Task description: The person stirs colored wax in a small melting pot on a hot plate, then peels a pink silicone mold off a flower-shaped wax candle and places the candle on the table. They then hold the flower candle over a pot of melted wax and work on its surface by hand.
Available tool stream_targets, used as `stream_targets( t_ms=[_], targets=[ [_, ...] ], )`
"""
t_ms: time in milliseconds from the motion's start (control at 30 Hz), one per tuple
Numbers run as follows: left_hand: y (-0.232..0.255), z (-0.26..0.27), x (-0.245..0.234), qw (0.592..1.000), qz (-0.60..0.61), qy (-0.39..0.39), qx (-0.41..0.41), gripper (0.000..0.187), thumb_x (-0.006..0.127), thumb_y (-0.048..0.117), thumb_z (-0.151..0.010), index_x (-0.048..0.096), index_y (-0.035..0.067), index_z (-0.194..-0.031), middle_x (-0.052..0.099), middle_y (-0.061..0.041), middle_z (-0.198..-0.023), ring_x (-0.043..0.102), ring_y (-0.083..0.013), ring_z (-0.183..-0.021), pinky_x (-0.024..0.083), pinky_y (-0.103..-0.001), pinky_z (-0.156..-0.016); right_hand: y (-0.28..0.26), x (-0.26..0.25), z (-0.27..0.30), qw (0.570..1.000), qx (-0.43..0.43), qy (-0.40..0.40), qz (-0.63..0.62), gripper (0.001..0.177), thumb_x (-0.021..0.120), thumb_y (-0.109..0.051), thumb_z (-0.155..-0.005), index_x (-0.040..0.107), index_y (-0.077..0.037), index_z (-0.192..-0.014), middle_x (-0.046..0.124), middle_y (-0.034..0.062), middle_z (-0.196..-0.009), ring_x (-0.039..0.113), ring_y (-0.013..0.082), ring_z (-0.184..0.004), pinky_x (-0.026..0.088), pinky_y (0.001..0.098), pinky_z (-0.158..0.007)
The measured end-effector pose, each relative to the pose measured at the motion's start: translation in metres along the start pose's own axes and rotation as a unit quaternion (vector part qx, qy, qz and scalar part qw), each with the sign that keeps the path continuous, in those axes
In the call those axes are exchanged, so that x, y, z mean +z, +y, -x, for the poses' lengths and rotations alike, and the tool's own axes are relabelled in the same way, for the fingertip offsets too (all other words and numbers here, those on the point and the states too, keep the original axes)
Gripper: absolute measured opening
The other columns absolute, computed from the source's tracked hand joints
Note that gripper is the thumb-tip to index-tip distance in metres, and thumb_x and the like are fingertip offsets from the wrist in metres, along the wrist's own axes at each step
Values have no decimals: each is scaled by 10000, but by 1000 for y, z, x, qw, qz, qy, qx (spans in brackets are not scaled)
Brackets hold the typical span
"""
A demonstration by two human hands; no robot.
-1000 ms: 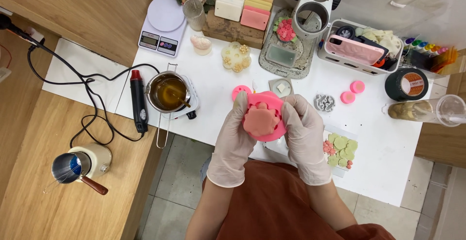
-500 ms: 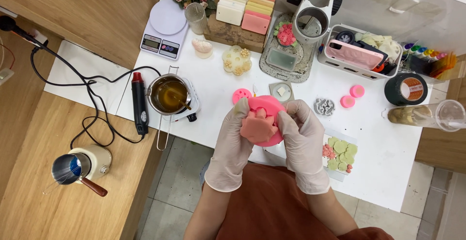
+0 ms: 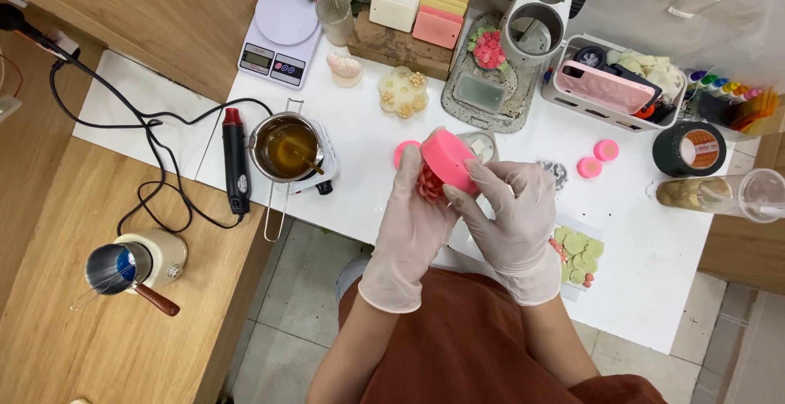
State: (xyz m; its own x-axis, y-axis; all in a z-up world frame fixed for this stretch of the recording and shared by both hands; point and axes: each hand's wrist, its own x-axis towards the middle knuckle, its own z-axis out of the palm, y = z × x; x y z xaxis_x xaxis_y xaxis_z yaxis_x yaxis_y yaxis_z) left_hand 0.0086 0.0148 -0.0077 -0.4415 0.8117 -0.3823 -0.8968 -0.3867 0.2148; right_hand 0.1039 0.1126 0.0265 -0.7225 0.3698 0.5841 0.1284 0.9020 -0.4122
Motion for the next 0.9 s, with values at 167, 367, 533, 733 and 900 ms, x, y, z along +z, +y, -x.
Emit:
stream_targets(
  t_ms=[167, 367, 533, 733, 900],
  targets=[
    [1, -4, 3, 999, -8, -21, 26, 676, 498, 518, -1058, 399, 92, -1574, 545, -131, -1455, 529, -251, -1346, 403, -488, -1194, 5, 12, 19, 977, 173, 69, -104, 285, 807, -93, -1009, 662, -61, -1253, 628, 61, -998, 611, 135, -912, 515, 247, -830],
    [16, 1, 5, 993, 77, -76, -36, 758, 493, 572, -1036, 359, 65, -1583, 464, -217, -1540, 428, -333, -1463, 318, -556, -1226, 64, 17, 41, 747, 460, 159, -452, 204, 675, -224, -1112, 634, -24, -1120, 596, -9, -975, 519, 62, -851, 442, 227, -759],
    [18, 5, 5, 989, 70, -115, -63, 772, 463, 588, -1046, 338, 59, -1595, 390, -243, -1601, 358, -354, -1514, 246, -561, -1259, 54, 7, 27, 707, 488, 172, -481, 224, 625, -273, -1069, 644, -51, -1098, 634, -22, -1002, 596, 53, -914, 535, 231, -844],
    [16, 2, 4, 978, 108, -143, -108, 754, 404, 560, -1066, 286, 62, -1620, 281, -251, -1661, 276, -345, -1552, 183, -536, -1273, 71, 9, 52, 720, 518, 171, -430, 277, 631, -299, -1086, 659, -25, -1116, 586, -28, -955, 522, 64, -843, 448, 237, -745],
    [17, 3, 12, 971, 133, -150, -133, 763, 381, 546, -1079, 251, 32, -1627, 222, -273, -1685, 215, -346, -1580, 149, -481, -1283, 86, -27, 52, 796, 475, 145, -346, 322, 610, -316, -1077, 666, -14, -1171, 637, -20, -988, 568, 67, -886, 501, 235, -820]
  ],
)
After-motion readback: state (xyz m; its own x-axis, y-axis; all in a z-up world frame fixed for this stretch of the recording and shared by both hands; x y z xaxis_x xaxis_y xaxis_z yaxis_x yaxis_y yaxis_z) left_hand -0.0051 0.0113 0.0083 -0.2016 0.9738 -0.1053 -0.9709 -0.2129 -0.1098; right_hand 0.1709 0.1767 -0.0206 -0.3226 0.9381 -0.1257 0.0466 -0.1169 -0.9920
